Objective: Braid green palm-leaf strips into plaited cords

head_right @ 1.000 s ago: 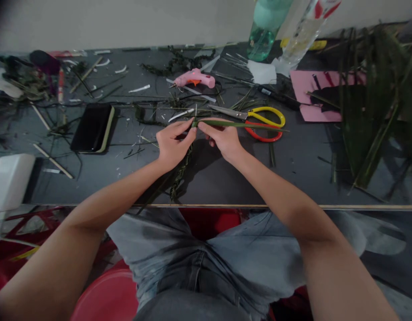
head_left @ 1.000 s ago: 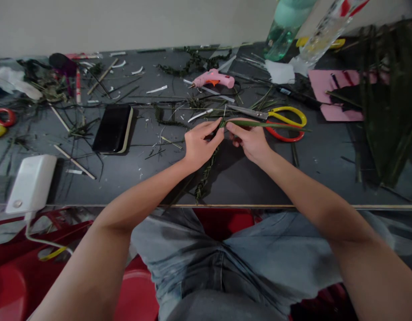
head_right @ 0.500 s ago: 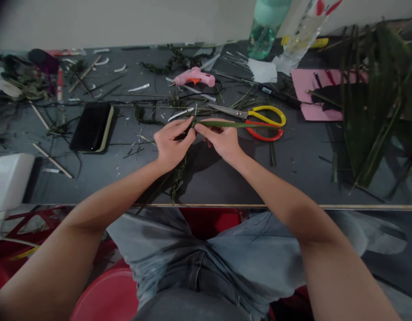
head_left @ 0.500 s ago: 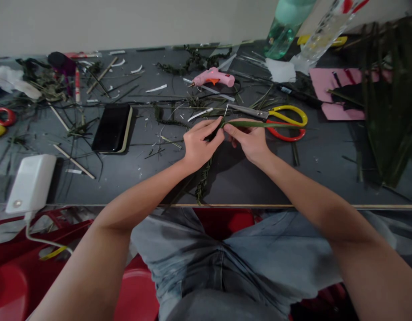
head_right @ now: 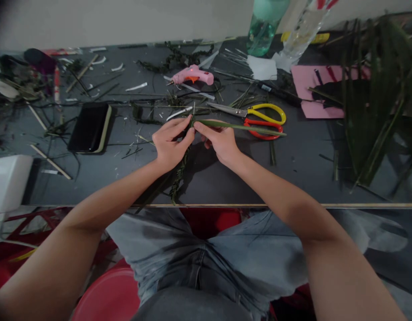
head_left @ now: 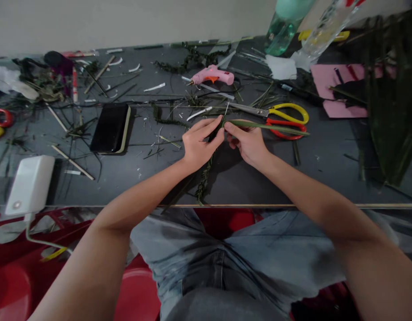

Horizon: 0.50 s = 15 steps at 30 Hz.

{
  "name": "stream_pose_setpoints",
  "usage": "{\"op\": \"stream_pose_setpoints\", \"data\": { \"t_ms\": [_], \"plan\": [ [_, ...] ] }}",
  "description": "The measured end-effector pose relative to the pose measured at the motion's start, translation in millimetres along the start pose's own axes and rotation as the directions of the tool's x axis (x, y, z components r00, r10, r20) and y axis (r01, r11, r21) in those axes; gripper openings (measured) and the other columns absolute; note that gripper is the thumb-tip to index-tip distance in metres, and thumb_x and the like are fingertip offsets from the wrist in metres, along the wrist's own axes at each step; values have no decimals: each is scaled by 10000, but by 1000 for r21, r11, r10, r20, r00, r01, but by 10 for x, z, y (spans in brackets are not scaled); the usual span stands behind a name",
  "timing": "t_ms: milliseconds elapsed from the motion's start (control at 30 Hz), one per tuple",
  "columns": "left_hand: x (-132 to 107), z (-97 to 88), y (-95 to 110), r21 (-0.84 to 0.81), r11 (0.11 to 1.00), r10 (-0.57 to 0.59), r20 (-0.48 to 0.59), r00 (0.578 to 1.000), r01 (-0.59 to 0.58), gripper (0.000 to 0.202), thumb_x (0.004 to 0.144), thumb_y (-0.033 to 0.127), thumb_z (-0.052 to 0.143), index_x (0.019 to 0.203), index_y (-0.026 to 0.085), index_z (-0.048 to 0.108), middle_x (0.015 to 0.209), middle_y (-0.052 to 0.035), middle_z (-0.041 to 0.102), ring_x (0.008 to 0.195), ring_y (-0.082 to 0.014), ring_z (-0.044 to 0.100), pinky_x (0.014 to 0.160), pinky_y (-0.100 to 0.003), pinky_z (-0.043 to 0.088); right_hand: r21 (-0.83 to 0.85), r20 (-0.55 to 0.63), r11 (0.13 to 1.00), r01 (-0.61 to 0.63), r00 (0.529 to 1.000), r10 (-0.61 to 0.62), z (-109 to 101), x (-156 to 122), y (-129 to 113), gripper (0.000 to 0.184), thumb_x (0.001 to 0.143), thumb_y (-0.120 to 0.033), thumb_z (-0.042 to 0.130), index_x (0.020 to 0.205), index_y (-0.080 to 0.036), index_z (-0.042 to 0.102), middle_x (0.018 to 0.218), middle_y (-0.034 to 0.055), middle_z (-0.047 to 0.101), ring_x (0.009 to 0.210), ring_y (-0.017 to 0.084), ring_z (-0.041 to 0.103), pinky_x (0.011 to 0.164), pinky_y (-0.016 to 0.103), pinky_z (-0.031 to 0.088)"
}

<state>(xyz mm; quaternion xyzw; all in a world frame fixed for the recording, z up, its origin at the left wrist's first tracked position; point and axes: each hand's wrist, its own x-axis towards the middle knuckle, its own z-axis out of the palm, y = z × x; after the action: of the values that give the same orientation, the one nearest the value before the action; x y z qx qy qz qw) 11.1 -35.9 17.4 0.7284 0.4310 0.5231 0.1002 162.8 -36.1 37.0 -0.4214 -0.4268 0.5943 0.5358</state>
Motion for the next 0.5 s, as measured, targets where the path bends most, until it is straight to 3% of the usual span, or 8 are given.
{"op": "stream_pose_setpoints", "data": {
  "t_ms": [267, 367, 500],
  "plan": [
    [-18, 35, 65, -147, 988, -42, -30, 999, 37, 248, 920, 268, 626, 1126, 244, 763, 1020, -43, 789, 911, -149, 739, 859, -294, 602, 5, 23, 999, -51, 998, 51, 12, -58, -99, 404, 559, -532, 897, 655, -209, 674, 569, -43, 581, 489, 75, 498, 369, 194, 355],
    [-17, 30, 79, -116, 993, -14, -23, 1000, 11, 253, 912, 255, 634, 1130, 257, 761, 1024, -35, 789, 923, -149, 739, 877, -296, 599, -9, -37, 1000, -17, 999, 16, 4, -50, -113, 395, 566, -543, 891, 682, -223, 690, 568, -45, 588, 477, 79, 504, 361, 201, 350],
    [-4, 8, 66, -17, 999, 46, -56, 997, -47, 260, 920, 265, 626, 1147, 270, 754, 1005, -23, 793, 904, -135, 740, 857, -264, 595, -47, 0, 997, 54, 999, -54, 12, -59, -96, 393, 577, -569, 885, 698, -232, 722, 548, -36, 590, 460, 85, 489, 368, 223, 358]
  ]
}}
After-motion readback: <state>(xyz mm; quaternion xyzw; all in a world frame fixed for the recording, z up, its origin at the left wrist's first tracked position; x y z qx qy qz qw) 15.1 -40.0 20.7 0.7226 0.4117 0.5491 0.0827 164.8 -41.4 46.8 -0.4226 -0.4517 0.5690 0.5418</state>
